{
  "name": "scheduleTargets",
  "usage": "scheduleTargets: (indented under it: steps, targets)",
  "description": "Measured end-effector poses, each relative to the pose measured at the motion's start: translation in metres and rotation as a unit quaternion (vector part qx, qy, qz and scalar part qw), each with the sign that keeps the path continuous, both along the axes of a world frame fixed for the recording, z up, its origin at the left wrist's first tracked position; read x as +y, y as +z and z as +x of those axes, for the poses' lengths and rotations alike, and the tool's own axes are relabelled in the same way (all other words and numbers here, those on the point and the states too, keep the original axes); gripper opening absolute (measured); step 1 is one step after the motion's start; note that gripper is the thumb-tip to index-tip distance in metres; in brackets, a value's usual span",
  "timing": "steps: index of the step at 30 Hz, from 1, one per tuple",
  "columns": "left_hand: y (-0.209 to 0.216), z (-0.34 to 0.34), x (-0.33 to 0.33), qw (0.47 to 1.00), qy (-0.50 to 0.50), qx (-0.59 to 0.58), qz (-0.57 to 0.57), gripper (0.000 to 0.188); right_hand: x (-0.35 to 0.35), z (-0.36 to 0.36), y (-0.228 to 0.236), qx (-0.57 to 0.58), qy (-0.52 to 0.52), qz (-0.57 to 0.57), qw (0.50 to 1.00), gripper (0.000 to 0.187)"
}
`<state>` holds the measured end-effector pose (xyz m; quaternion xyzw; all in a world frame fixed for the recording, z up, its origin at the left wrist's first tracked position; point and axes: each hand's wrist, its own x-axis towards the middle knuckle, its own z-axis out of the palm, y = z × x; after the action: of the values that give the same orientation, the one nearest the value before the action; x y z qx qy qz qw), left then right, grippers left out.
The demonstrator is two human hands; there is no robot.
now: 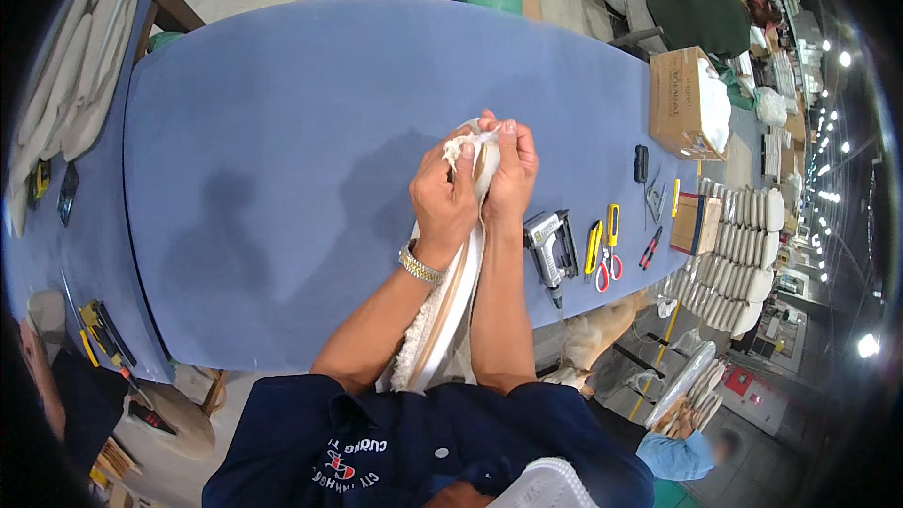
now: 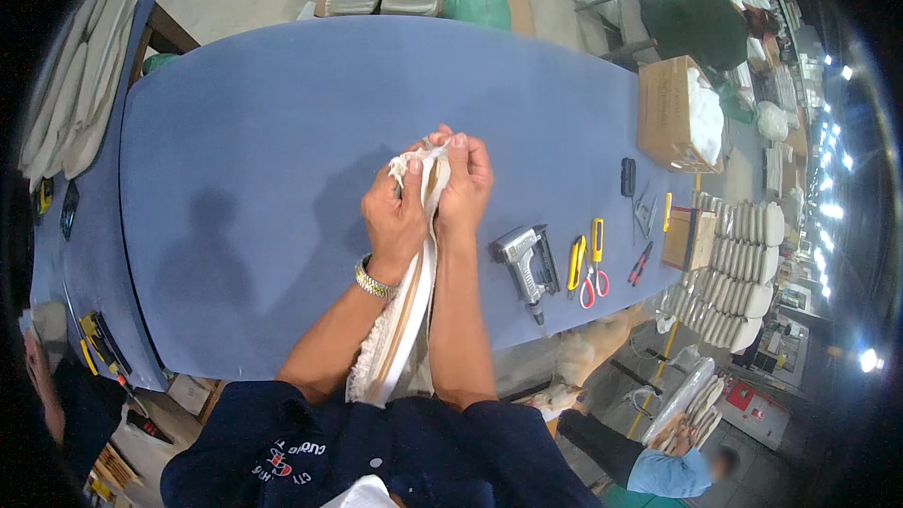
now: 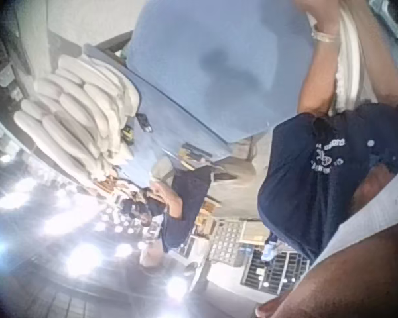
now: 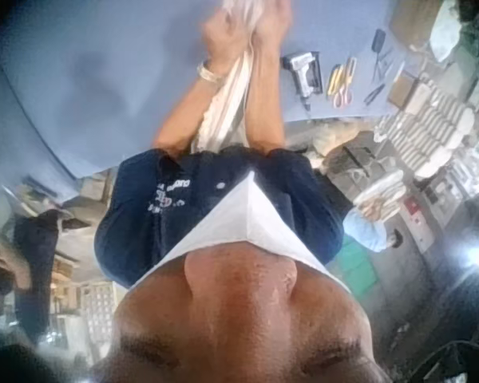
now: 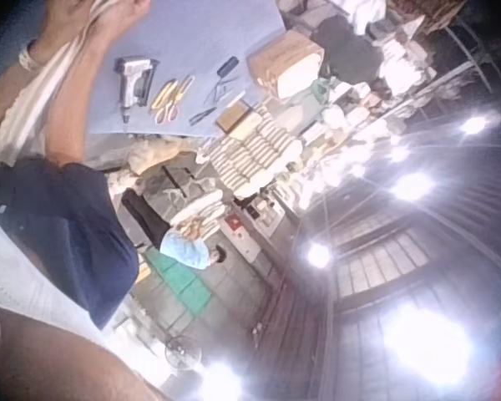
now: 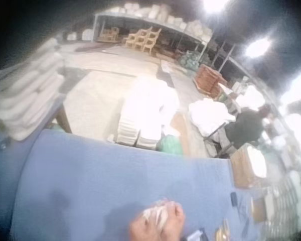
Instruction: The person covers a foam cushion with fabric, using a staple gun to secure the material and a utility knife to trim excess. They repeatedly adjust and smooth the fabric while stapling the edges.
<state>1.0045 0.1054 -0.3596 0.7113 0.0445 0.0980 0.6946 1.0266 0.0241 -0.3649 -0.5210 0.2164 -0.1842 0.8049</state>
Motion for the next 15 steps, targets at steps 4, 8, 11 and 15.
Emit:
scheduleTargets:
  steps: [4, 8, 11, 15]
  targets:
    - [0.002, -0.006, 0.001, 0.999, 0.005, -0.003, -0.042, 0.025, 0.001, -0.012, 0.001, -0.054, 0.031, 0.003, 0.998, 0.024]
    - [0.013, -0.015, 0.014, 0.998, -0.009, 0.005, -0.063, 0.021, 0.007, -0.024, -0.003, -0.11, 0.044, -0.056, 0.991, 0.032]
    - [0.01, -0.018, 0.032, 0.998, -0.047, -0.011, -0.031, 0.031, 0.02, -0.025, -0.003, -0.15, 0.042, -0.071, 0.985, 0.035]
    - [0.009, -0.02, 0.044, 0.995, -0.086, -0.04, 0.019, 0.022, 0.027, -0.035, 0.003, -0.144, 0.022, -0.049, 0.988, 0.032]
